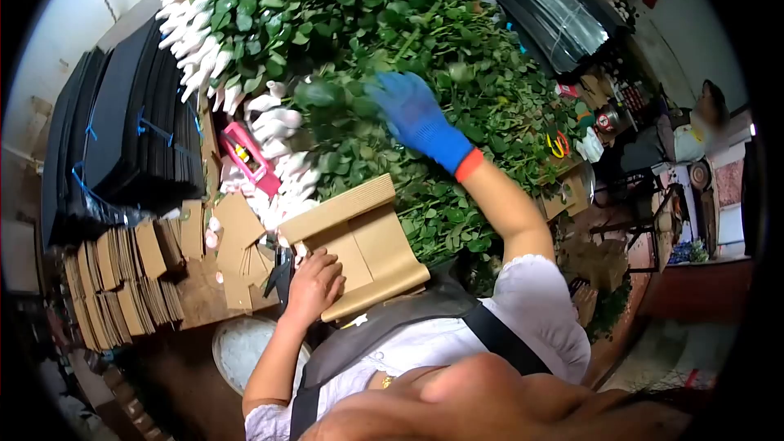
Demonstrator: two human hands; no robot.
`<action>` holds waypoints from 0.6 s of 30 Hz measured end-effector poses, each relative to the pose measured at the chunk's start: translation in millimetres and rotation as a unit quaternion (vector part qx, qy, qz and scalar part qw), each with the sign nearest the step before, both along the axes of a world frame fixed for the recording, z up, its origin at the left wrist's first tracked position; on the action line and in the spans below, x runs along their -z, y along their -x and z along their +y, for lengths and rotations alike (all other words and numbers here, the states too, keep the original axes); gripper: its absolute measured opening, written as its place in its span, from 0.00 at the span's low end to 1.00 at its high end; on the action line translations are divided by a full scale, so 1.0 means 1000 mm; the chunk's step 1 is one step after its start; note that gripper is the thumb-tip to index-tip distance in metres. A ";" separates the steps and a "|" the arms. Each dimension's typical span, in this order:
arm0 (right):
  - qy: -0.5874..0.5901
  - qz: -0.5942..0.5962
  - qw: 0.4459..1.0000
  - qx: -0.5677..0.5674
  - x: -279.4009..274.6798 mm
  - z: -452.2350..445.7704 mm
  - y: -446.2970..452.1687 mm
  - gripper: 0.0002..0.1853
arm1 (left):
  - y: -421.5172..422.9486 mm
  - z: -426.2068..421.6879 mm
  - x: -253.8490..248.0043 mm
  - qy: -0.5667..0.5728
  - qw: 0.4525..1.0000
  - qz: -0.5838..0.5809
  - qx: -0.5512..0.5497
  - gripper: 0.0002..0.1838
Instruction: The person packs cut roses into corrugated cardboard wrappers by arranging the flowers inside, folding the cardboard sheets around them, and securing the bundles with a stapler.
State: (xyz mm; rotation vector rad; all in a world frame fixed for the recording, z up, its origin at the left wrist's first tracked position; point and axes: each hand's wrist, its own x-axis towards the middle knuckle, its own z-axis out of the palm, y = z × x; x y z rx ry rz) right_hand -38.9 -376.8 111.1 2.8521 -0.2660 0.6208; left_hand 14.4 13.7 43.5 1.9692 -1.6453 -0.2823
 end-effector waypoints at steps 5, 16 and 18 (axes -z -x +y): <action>-0.133 0.260 0.956 0.041 0.106 0.029 0.086 0.24 | 0.001 0.000 0.000 0.006 0.999 0.025 -0.019 0.12; -0.121 -0.066 0.989 0.058 0.013 -0.029 0.022 0.15 | -0.001 -0.002 0.007 0.006 0.999 0.034 -0.027 0.11; 0.041 -0.012 0.995 0.091 0.042 -0.048 0.001 0.15 | 0.000 -0.001 0.005 0.006 0.999 0.041 -0.027 0.10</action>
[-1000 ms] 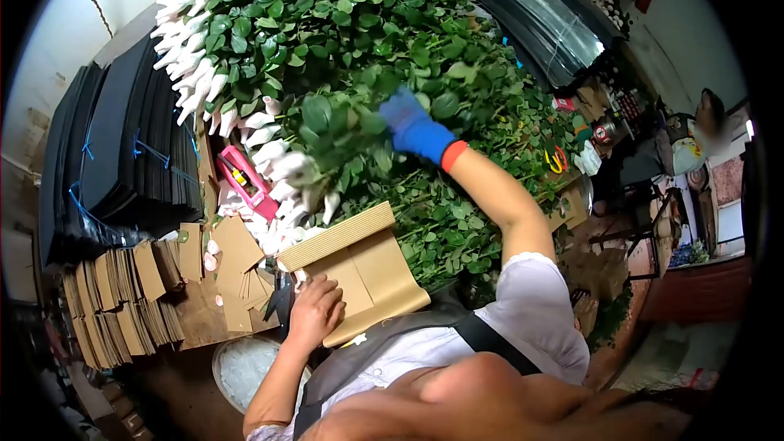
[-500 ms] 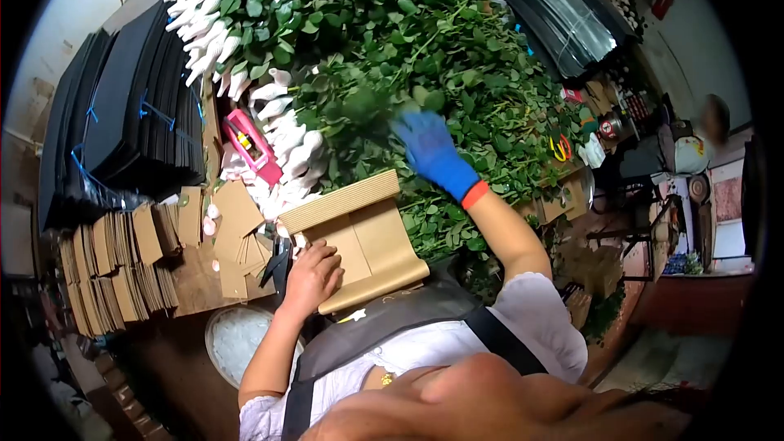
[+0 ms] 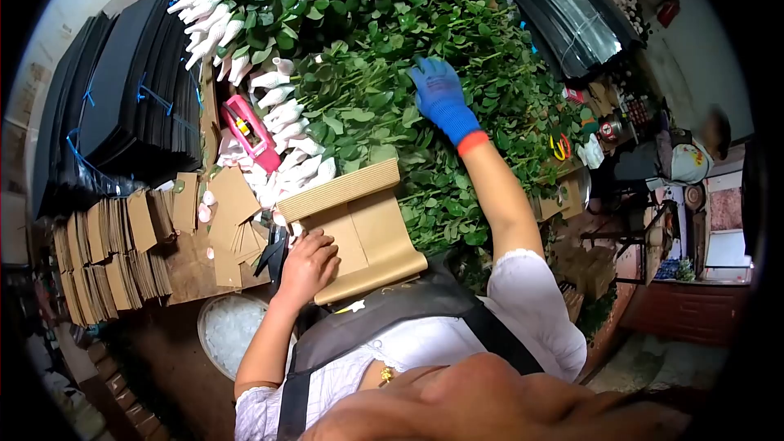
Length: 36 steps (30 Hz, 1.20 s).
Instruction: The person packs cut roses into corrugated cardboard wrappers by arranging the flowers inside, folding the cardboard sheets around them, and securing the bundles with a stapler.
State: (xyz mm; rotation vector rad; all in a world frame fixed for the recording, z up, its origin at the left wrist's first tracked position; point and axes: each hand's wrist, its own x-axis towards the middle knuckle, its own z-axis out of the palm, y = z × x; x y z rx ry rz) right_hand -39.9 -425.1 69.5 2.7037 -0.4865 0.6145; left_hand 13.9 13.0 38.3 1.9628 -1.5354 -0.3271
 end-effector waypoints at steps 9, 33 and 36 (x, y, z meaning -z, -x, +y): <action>-0.189 0.115 0.975 -0.001 0.074 0.038 0.101 0.11 | 0.001 0.003 0.003 0.006 1.000 -0.008 -0.008 0.11; -0.487 -0.069 0.859 -0.142 -0.118 0.099 0.158 0.25 | -0.002 0.006 -0.002 -0.009 1.000 0.006 -0.003 0.27; -0.532 0.034 0.839 -0.109 -0.077 0.127 0.185 0.24 | -0.005 0.002 -0.016 -0.007 0.999 -0.047 0.011 0.53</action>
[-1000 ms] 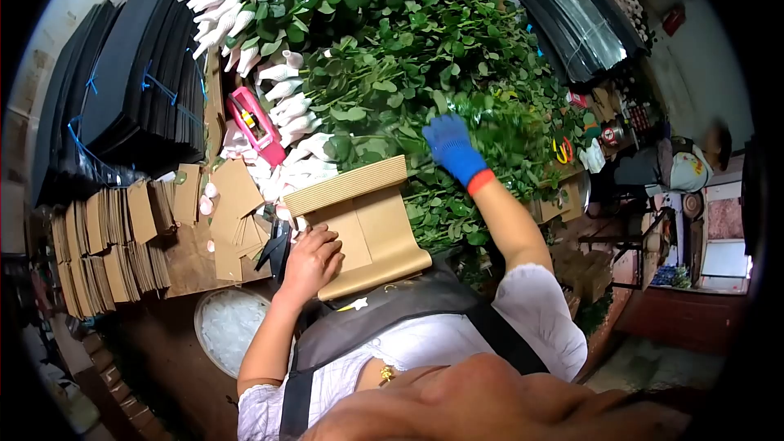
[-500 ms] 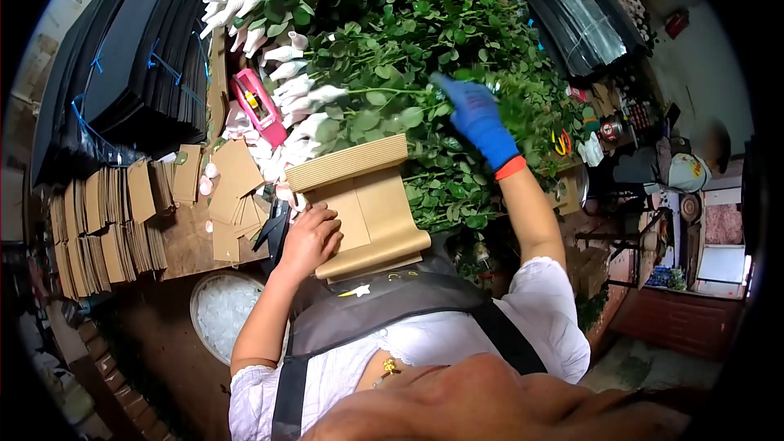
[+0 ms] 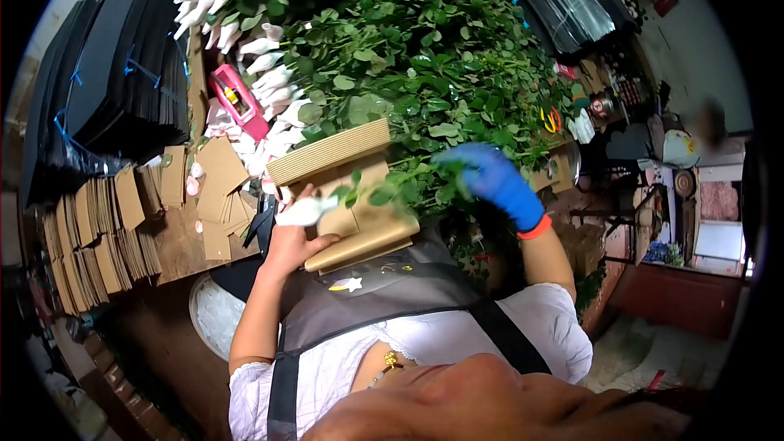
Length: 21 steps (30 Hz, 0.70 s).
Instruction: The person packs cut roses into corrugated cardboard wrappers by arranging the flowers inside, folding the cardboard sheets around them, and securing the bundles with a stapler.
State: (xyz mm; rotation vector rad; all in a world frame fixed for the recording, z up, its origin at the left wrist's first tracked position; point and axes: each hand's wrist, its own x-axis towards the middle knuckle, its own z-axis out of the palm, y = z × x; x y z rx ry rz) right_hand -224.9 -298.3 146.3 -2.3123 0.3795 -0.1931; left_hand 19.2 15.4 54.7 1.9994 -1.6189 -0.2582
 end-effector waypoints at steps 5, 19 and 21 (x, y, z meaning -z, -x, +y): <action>0.210 0.140 0.964 -0.080 0.087 0.015 0.020 0.23 | 0.003 0.000 0.008 -0.003 0.988 0.155 -0.023 0.45; 0.320 0.211 0.923 0.026 0.028 0.012 -0.069 0.12 | 0.003 0.004 0.015 -0.033 0.994 0.106 0.023 0.19; 0.274 0.276 0.921 0.034 -0.007 0.026 -0.046 0.17 | 0.003 0.002 0.009 -0.040 0.993 0.107 0.027 0.19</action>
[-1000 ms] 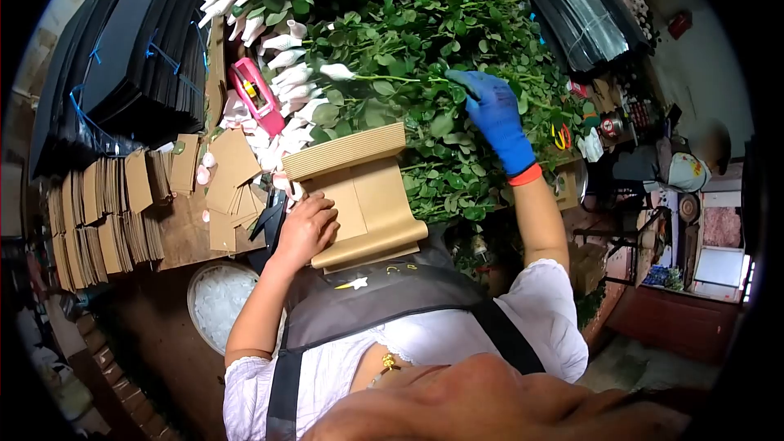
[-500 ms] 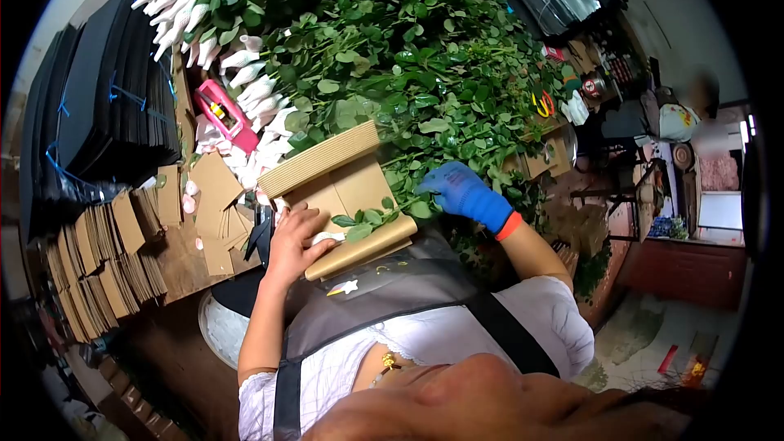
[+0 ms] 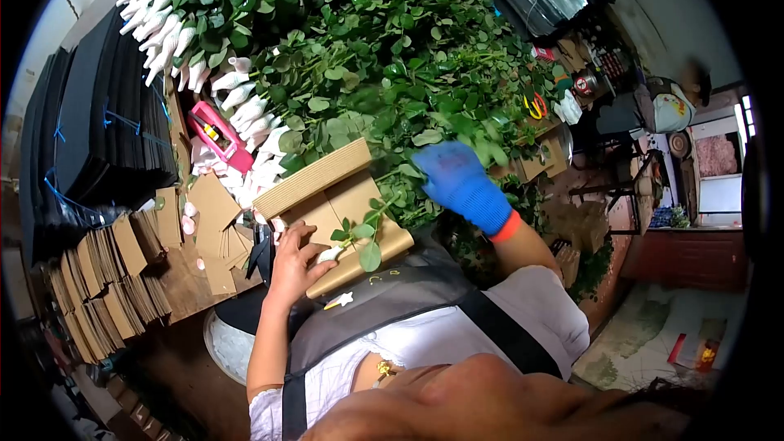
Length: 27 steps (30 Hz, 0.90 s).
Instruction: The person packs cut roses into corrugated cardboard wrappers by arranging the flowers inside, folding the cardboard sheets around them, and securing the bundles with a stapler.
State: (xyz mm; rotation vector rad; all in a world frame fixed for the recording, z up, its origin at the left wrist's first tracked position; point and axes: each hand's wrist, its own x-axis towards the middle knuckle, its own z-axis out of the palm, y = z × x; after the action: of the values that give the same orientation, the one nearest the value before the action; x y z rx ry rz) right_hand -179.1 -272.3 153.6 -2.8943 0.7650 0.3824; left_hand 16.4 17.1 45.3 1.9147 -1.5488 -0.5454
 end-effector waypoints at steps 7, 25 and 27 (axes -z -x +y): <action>-0.355 -0.143 0.907 0.174 0.105 -0.074 0.108 0.14 | -0.003 0.000 -0.007 -0.023 0.999 0.007 0.030 0.17; 0.269 -0.413 0.865 -0.095 0.004 -0.106 -0.160 0.12 | 0.000 -0.004 -0.012 -0.031 0.999 -0.002 0.036 0.16; 0.288 -0.387 0.872 -0.084 0.002 -0.099 -0.147 0.17 | -0.001 -0.003 -0.011 -0.030 0.999 -0.006 0.035 0.16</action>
State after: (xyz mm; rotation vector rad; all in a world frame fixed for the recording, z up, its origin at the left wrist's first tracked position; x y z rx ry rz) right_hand -32.1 -371.0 151.8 -3.1760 0.5240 -1.1279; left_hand 17.5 13.7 56.1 1.9178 -1.6295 -0.6184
